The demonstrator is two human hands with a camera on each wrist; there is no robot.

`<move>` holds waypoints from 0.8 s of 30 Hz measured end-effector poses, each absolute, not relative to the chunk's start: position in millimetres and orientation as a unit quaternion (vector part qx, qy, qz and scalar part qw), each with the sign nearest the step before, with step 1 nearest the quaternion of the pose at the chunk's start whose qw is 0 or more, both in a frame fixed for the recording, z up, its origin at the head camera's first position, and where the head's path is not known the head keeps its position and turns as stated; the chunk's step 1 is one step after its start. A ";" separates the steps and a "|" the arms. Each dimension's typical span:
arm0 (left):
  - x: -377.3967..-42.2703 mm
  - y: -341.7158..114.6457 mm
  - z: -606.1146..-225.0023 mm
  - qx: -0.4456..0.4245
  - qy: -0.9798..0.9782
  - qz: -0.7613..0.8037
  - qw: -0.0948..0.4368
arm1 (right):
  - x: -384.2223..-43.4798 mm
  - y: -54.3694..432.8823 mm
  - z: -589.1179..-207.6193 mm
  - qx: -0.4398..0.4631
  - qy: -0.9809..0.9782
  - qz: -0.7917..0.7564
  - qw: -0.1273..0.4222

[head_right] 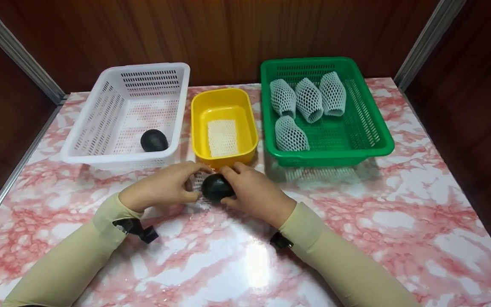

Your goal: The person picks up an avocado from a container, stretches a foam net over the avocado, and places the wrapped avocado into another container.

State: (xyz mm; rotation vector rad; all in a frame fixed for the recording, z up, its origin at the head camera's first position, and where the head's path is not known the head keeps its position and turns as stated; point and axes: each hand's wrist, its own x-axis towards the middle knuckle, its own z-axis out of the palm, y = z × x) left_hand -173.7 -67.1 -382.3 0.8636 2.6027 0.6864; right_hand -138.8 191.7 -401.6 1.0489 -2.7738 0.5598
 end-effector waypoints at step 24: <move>-176.4 -59.2 -386.8 0.400 0.888 0.203 0.100 | -137.1 198.5 -381.4 0.348 -0.917 0.192 0.033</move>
